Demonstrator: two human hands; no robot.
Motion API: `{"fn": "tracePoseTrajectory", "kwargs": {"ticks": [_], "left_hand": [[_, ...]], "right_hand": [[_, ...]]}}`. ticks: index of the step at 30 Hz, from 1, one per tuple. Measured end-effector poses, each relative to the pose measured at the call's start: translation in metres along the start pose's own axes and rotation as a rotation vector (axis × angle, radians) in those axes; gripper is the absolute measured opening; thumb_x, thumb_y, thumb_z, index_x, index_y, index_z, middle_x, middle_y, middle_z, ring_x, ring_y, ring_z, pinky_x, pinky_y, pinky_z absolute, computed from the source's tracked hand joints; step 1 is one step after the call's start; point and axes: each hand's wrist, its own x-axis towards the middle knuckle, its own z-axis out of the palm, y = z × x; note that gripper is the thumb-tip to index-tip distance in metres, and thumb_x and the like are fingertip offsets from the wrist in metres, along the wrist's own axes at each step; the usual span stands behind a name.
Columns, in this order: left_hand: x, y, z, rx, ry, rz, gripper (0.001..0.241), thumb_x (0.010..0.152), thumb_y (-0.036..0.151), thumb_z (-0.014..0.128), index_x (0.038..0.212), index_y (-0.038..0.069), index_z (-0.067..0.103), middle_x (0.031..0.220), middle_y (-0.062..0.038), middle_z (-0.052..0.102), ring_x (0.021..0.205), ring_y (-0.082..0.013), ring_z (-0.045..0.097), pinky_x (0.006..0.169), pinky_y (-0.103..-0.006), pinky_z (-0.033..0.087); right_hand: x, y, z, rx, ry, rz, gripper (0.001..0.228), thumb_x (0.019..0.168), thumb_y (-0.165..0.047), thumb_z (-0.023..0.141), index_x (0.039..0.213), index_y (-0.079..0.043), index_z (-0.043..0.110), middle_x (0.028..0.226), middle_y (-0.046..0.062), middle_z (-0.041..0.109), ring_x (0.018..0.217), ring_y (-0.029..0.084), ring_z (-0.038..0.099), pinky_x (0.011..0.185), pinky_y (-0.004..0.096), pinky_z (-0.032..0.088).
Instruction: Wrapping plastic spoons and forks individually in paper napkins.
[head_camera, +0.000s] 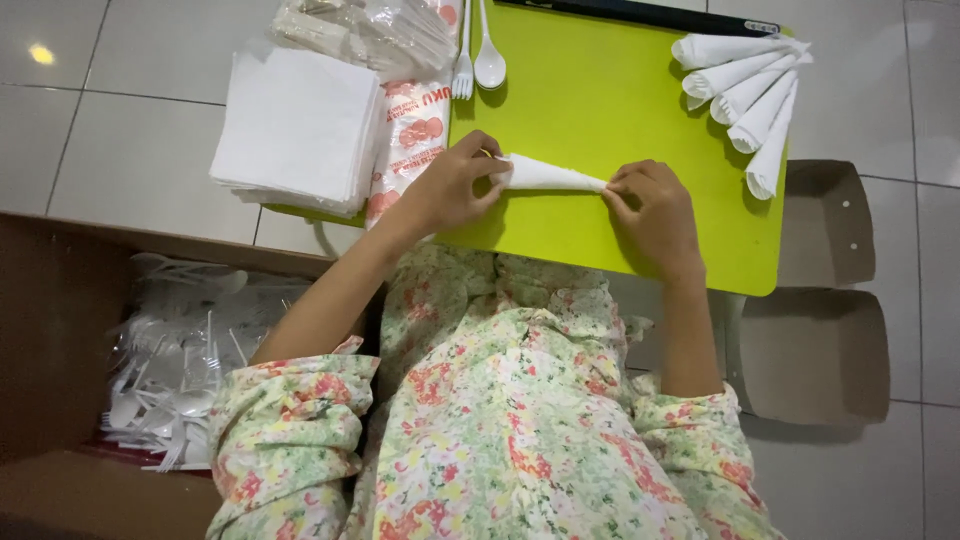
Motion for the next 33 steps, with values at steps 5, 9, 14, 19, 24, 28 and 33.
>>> {"fn": "tracePoseTrajectory", "kwargs": {"ticks": [5, 9, 14, 19, 24, 28, 33], "left_hand": [[-0.002, 0.003, -0.001, 0.029, -0.053, 0.040, 0.031, 0.088, -0.003, 0.074, 0.118, 0.003, 0.076, 0.119, -0.020, 0.059, 0.103, -0.0385, 0.071, 0.093, -0.0416, 0.061], [-0.005, 0.017, 0.017, 0.008, -0.070, 0.133, 0.028, 0.090, -0.005, 0.069, 0.117, 0.002, 0.075, 0.119, -0.019, 0.059, 0.102, -0.0396, 0.071, 0.089, -0.0484, 0.062], [-0.004, 0.032, 0.076, 0.064, -0.154, 0.280, 0.033, 0.087, -0.005, 0.069, 0.118, 0.003, 0.073, 0.116, -0.021, 0.064, 0.102, -0.0417, 0.071, 0.088, -0.0500, 0.062], [0.009, 0.040, 0.146, 0.169, -0.086, 0.685, 0.020, 0.095, 0.002, 0.069, 0.115, 0.005, 0.069, 0.112, -0.012, 0.064, 0.107, -0.0282, 0.068, 0.084, -0.0329, 0.060], [0.036, 0.088, 0.177, 0.294, 0.016, 0.842, 0.011, 0.095, 0.004, 0.070, 0.105, 0.007, 0.068, 0.108, -0.006, 0.061, 0.105, -0.0223, 0.065, 0.081, -0.0297, 0.059], [0.051, 0.125, 0.196, 0.365, 0.042, 0.862, 0.021, 0.088, 0.011, 0.079, 0.106, 0.009, 0.070, 0.105, -0.007, 0.062, 0.100, -0.0239, 0.065, 0.084, -0.0329, 0.060], [0.060, 0.152, 0.229, 0.365, 0.082, 0.841, 0.014, 0.092, 0.008, 0.075, 0.105, 0.009, 0.070, 0.102, -0.007, 0.061, 0.098, -0.0241, 0.067, 0.083, -0.0332, 0.059]], "right_hand": [[-0.006, 0.007, -0.005, 0.019, -0.041, 0.026, 0.010, 0.102, -0.011, 0.076, 0.110, -0.005, 0.076, 0.099, 0.011, 0.071, 0.098, 0.030, 0.069, 0.083, 0.039, 0.059], [-0.025, 0.020, -0.020, -0.193, -0.082, -0.069, 0.010, 0.100, -0.015, 0.080, 0.101, -0.006, 0.080, 0.098, 0.012, 0.074, 0.092, 0.029, 0.072, 0.081, 0.038, 0.061], [-0.058, 0.050, -0.042, -0.389, -0.043, -0.006, 0.016, 0.099, -0.027, 0.082, 0.101, -0.011, 0.081, 0.098, 0.007, 0.074, 0.092, 0.023, 0.072, 0.083, 0.035, 0.060], [-0.079, 0.079, -0.062, -0.321, -0.018, 0.175, 0.007, 0.102, -0.014, 0.079, 0.108, -0.009, 0.079, 0.107, 0.011, 0.071, 0.093, 0.030, 0.071, 0.079, 0.040, 0.059], [-0.093, 0.114, -0.076, -0.263, 0.052, 0.220, 0.011, 0.101, -0.011, 0.079, 0.112, -0.010, 0.081, 0.111, 0.018, 0.070, 0.096, 0.043, 0.069, 0.082, 0.052, 0.058], [-0.093, 0.139, -0.085, -0.298, 0.181, 0.161, 0.007, 0.105, -0.005, 0.082, 0.112, -0.006, 0.084, 0.107, 0.019, 0.072, 0.088, 0.039, 0.070, 0.078, 0.044, 0.060], [-0.089, 0.158, -0.090, -0.117, 0.238, 0.075, 0.018, 0.100, -0.006, 0.085, 0.118, -0.007, 0.083, 0.108, 0.022, 0.072, 0.091, 0.039, 0.069, 0.076, 0.042, 0.058]]}}
